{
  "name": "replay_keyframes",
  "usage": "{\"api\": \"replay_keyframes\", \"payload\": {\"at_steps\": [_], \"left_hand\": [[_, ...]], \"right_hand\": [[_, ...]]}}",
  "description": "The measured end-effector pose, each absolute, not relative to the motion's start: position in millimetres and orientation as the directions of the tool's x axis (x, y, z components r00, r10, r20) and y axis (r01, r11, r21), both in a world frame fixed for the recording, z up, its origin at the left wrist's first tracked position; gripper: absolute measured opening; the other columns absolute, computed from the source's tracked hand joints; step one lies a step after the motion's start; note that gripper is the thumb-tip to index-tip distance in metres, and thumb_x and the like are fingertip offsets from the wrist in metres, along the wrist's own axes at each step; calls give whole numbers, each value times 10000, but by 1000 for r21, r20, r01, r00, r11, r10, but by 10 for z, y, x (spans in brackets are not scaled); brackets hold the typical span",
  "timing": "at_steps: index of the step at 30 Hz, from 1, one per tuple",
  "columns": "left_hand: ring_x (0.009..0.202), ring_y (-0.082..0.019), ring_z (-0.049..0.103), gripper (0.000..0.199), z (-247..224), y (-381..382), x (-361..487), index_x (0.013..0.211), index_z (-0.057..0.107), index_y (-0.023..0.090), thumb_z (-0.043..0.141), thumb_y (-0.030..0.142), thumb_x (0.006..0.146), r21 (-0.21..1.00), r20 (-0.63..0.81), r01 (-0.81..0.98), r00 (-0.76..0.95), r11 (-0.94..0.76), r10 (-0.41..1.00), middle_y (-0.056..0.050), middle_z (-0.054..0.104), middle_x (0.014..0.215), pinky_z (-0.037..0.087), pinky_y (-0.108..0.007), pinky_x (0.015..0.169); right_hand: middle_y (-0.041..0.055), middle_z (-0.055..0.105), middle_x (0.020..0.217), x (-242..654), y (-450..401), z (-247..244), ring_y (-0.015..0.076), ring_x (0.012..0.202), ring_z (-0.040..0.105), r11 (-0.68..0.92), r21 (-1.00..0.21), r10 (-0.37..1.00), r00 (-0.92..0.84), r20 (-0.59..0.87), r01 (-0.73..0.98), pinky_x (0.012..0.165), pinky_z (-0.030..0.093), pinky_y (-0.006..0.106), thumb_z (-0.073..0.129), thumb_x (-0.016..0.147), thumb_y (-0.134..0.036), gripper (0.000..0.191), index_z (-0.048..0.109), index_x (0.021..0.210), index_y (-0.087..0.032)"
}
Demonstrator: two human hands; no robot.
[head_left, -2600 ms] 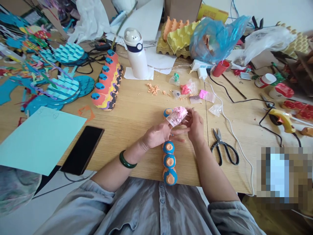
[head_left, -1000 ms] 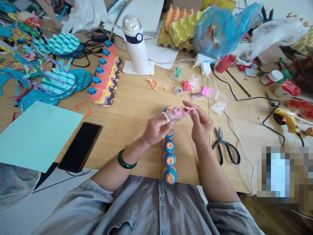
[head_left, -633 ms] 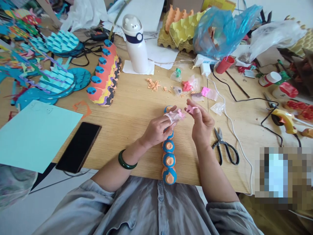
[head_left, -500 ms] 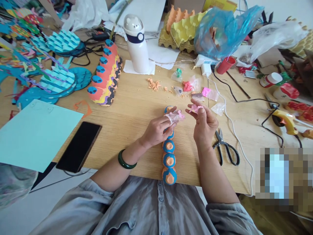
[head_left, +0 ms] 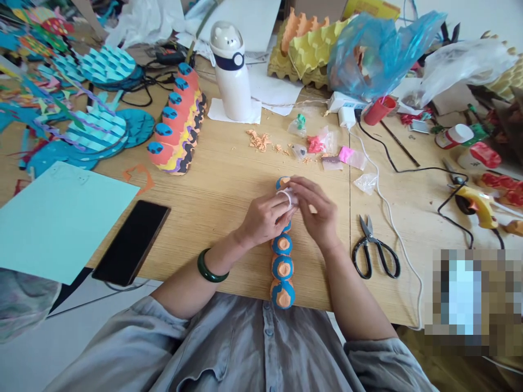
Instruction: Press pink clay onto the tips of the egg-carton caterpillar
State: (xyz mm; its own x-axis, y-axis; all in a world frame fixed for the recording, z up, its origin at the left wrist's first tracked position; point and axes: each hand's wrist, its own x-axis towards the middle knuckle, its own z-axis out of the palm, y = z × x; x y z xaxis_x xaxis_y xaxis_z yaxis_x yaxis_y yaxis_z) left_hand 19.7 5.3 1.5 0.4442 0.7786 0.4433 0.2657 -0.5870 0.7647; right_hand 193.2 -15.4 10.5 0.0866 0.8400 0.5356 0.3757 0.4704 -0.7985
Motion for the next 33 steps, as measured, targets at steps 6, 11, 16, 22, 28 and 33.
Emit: {"api": "replay_keyframes", "payload": {"at_steps": [6, 11, 16, 22, 28, 33], "left_hand": [[1344, -272, 696, 314, 70, 13, 204, 1183, 820, 257, 616, 429, 1017, 902, 341, 133, 362, -410, 868, -79, 749, 1397, 555, -424, 1160], [1153, -277, 790, 445, 81, 7, 211, 1188, 826, 200, 632, 552, 998, 975, 212, 6, 306, -224, 928, -103, 823, 1214, 626, -391, 1024], [1131, -281, 798, 527, 109, 23, 228, 1190, 826, 176, 709, 618, 927, 993, 73, -108, 296, -42, 952, -110, 831, 1181, 629, -367, 1004], [1050, -270, 812, 459, 125, -8, 245, 1066, 862, 202, 746, 613, 900, 952, -37, -280, 300, 125, 953, -96, 850, 1089, 639, -385, 977], [1155, -323, 780, 462, 201, 8, 276, 1054, 862, 173, 799, 585, 855, 861, -121, -428, 351, 274, 929, -137, 822, 1205, 649, -422, 955], [1173, -367, 773, 487, 210, 61, 238, 1095, 843, 147, 803, 560, 842, 764, -190, -502, 424, 404, 886, -173, 799, 1257, 632, -456, 959]], "right_hand": [[51, 784, 1304, 1933, -157, 107, 270, 1247, 746, 336, -935, 847, 397, 352, 111, 1193, 522, 577, 596, 1042, -501, 328, 768, 1265, -332], [65, 813, 1265, 1862, -154, 49, 273, 1277, 732, 327, -929, 922, 159, 354, 174, 1176, 549, 516, 687, 983, -516, 290, 824, 1140, -314], [26, 826, 1206, 1881, -104, 60, 234, 1169, 788, 402, -914, 826, 452, 337, -52, 1148, 572, 513, 625, 1034, -468, 281, 812, 1177, -314], [26, 847, 1174, 1853, -139, 67, 248, 1200, 776, 354, -935, 913, 208, 351, 24, 1149, 583, 479, 725, 974, -461, 229, 846, 1098, -312], [11, 849, 1133, 1959, -57, 72, 241, 1147, 802, 409, -882, 866, 403, 294, -235, 1158, 570, 561, 699, 993, -456, 228, 822, 1104, -300], [25, 824, 1213, 1999, -85, 115, 245, 1167, 793, 458, -884, 822, 425, 379, -98, 1152, 569, 569, 604, 1056, -439, 268, 801, 1188, -315]]}}
